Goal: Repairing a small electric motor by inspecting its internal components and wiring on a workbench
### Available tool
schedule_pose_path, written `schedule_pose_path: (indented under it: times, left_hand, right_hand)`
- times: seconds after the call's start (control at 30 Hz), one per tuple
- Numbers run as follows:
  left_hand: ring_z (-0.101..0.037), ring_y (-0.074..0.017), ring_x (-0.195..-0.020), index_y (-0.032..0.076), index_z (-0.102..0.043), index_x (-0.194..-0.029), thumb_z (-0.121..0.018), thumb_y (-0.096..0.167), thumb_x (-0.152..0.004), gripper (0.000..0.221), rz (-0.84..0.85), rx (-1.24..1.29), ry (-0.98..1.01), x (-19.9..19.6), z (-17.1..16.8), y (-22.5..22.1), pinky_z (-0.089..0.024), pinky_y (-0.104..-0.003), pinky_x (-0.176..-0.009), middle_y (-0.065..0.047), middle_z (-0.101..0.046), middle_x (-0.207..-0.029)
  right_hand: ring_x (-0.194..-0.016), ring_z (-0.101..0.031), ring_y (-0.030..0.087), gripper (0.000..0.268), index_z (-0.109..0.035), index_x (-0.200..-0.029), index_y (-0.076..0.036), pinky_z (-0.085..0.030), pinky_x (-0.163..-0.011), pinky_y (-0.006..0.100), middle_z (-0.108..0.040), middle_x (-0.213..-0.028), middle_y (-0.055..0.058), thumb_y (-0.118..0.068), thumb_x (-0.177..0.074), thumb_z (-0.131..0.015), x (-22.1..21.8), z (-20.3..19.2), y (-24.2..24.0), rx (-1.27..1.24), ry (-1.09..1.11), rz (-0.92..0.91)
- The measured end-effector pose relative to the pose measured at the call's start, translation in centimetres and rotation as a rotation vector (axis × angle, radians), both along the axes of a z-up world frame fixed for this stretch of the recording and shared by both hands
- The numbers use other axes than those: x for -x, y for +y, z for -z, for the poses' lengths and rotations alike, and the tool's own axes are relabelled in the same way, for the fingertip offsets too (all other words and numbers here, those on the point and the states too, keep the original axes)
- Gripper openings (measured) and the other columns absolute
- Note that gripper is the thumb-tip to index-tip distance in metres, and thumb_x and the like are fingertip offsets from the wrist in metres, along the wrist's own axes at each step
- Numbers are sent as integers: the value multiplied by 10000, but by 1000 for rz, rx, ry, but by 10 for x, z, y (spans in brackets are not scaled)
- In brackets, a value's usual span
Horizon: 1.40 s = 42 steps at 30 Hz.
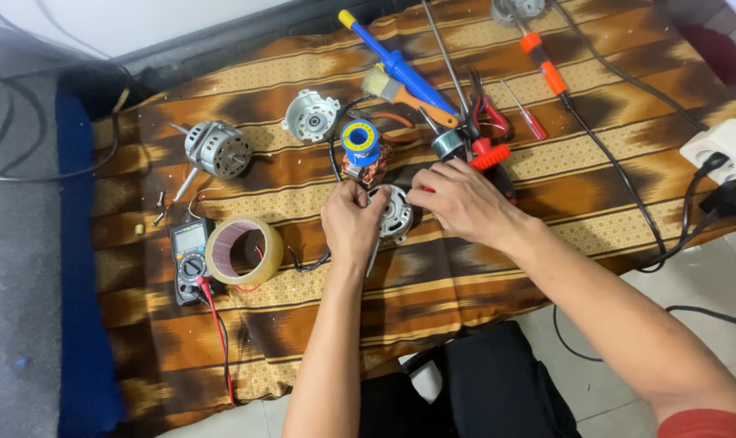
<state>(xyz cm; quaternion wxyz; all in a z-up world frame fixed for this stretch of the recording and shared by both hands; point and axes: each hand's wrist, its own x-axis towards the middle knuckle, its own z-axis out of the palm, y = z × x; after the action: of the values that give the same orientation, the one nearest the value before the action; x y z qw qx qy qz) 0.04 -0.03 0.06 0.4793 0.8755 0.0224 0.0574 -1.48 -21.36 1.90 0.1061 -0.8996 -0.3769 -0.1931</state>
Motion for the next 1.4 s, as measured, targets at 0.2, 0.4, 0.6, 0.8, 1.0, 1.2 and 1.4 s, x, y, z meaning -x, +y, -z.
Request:
schedule_pose_path:
  times: [0.2,0.4,0.6,0.8,1.0,1.2,1.4]
  left_hand:
    - [-635,-388,-776,130,-440,-635,-808,441,-764,499,8,-8,-7,-1,5,0,-468,-456,-873,-82,-520,-675]
    - [-632,-391,-773,131,-452,-634,-811,444,-748,489,-1,-3,-21,-3,8,0,-470,-451,-832,-85,-511,-670]
    - [-630,-420,-787,122,-449,-638,-814,425,-757,489,5,-14,-16,1,4,-1,-462,-472,-850,-108,-530,-684]
    - [-627,-423,-778,128,-453,-630,-817,443,-745,495,-8,-6,0,-2,6,-1,-474,-479,-825,-108,-538,-684]
    - [-640,-397,-774,124,-439,-629,-812,455,-761,516,-2,-27,5,-3,8,0,-469,-459,-864,-85,-533,-671]
    - [-635,-423,-770,125,-445,-622,-820,443,-733,505,-17,-1,15,-4,7,-1,-487,-472,-800,-109,-534,-677]
    - [-637,-407,-765,122,-452,-623,-816,437,-740,496,-18,12,35,-1,1,-1,-502,-463,-786,-103,-525,-675]
  right_hand:
    - [-922,-601,242,103,-597,-962,-172,-475,-865,398,-556,-978,22,-98,-979,-528,-18,31,3,12,-73,31]
    - [-911,-610,246,113,-606,-938,-172,-482,-863,405,-557,-954,19,-81,-963,-545,-4,12,0,19,-30,10]
    - [-951,-622,250,143,-621,-970,-187,-472,-867,399,-570,-973,22,-94,-1000,-516,-14,15,2,-8,-64,39]
    - [-925,-614,247,123,-611,-956,-181,-483,-877,404,-563,-967,17,-99,-991,-527,-13,26,-2,-14,-44,-5]
    - [-908,-619,230,164,-623,-980,-184,-482,-868,401,-569,-967,10,-89,-1015,-494,-12,16,2,-12,-27,22]
    - [-884,-620,235,170,-622,-946,-182,-487,-871,408,-567,-942,9,-78,-1005,-501,-10,9,6,-8,-1,11]
    - [-903,-617,241,154,-608,-951,-181,-485,-874,410,-561,-954,13,-94,-1005,-493,-8,11,2,18,-12,5]
